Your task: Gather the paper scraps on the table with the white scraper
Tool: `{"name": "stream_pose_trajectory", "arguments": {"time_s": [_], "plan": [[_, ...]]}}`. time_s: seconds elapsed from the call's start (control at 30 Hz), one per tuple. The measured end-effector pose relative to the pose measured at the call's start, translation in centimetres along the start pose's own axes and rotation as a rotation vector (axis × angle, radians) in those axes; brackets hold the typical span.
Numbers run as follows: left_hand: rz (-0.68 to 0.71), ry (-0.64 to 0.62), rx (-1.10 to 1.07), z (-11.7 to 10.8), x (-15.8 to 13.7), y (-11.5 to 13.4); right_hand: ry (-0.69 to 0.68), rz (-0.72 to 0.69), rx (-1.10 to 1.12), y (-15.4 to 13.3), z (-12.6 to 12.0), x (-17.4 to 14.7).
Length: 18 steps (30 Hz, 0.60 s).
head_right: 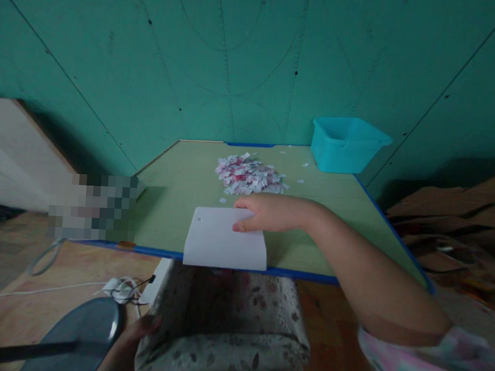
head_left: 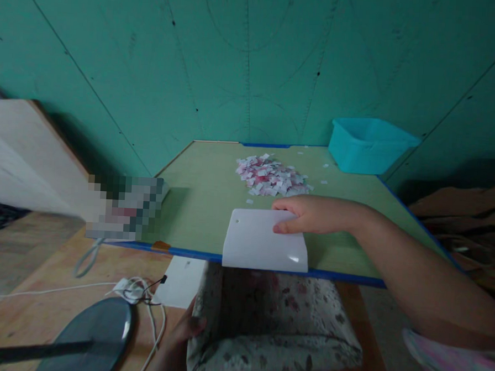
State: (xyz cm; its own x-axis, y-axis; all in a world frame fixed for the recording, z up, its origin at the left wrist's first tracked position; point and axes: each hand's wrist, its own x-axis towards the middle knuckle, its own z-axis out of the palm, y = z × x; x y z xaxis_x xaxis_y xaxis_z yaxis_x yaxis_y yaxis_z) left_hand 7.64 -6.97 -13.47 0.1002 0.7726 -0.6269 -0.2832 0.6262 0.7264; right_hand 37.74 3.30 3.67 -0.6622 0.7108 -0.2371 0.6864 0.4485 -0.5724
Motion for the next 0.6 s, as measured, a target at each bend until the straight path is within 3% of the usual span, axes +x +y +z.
{"name": "stream_pose_trajectory", "arguments": {"time_s": [0.2, 0.4, 0.6], "plan": [[0.007, -0.010, 0.016, 0.1, 0.0, 0.1, 0.063, -0.003, -0.007, 0.1, -0.1, 0.1], [0.074, 0.060, -0.004, -0.2, 0.6, -1.7, 0.364, -0.026, 0.148, 0.8, -0.6, 0.5], [0.140, 0.042, -0.061, -0.1, 0.9, -2.9, 0.595, 0.063, 0.255, 1.8, -1.4, 0.5]]}}
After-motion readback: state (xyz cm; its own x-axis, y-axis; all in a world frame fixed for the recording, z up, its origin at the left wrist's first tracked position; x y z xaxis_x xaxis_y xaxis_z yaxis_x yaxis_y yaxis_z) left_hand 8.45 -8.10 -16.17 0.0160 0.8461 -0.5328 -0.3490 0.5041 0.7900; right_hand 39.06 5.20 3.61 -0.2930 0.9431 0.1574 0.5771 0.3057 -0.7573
